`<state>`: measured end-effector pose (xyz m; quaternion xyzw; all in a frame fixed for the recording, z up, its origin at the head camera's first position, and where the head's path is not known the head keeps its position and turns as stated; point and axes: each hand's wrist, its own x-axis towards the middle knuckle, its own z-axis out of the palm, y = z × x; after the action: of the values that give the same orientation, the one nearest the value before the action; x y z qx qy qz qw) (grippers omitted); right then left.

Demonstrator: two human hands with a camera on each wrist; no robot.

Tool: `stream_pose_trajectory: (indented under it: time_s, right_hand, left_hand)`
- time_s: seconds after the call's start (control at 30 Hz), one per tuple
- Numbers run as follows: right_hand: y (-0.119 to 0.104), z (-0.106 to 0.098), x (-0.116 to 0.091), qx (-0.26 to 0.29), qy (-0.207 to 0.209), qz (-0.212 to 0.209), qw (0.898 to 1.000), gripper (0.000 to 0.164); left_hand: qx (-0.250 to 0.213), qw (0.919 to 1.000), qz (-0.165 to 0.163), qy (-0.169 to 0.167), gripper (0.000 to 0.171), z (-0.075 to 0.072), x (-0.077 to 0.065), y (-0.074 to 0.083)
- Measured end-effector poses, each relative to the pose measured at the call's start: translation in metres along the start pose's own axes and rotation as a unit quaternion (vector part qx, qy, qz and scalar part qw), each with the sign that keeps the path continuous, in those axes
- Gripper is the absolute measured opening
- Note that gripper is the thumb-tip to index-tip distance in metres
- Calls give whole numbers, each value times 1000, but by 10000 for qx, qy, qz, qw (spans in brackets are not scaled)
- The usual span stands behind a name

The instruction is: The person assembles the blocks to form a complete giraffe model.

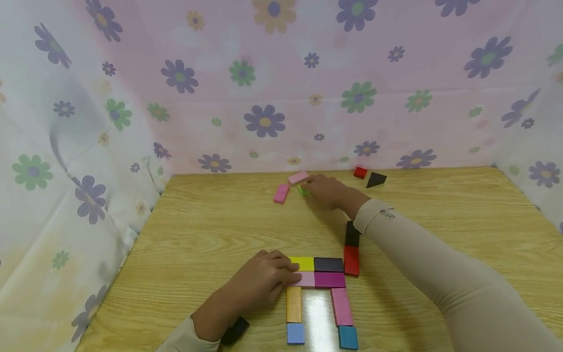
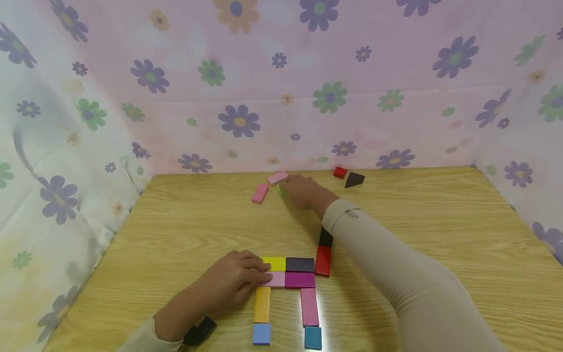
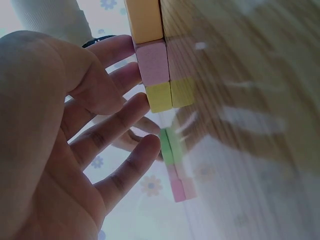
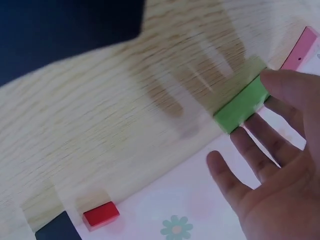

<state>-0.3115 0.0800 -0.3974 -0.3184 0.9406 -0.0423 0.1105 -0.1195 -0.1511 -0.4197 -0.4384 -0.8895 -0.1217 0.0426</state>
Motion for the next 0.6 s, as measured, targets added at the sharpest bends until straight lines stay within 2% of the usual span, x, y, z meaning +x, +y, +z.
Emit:
stream_pose_trajectory:
  time_s: [0.2, 0.43, 0.6]
  right_hand:
    - [7, 0, -2, 233, 358, -16, 9991, 29]
    - [24, 4, -14, 1022, 370, 449, 9931, 50]
    - [36, -2, -35, 1548, 650, 614, 9839, 51]
  left_hand:
    - [-29, 10000, -17, 12, 25, 1, 1, 0]
    - [-57, 10000, -31, -24, 26, 0, 0, 1]
    - [-9, 10000, 2, 26, 26, 1, 0, 1]
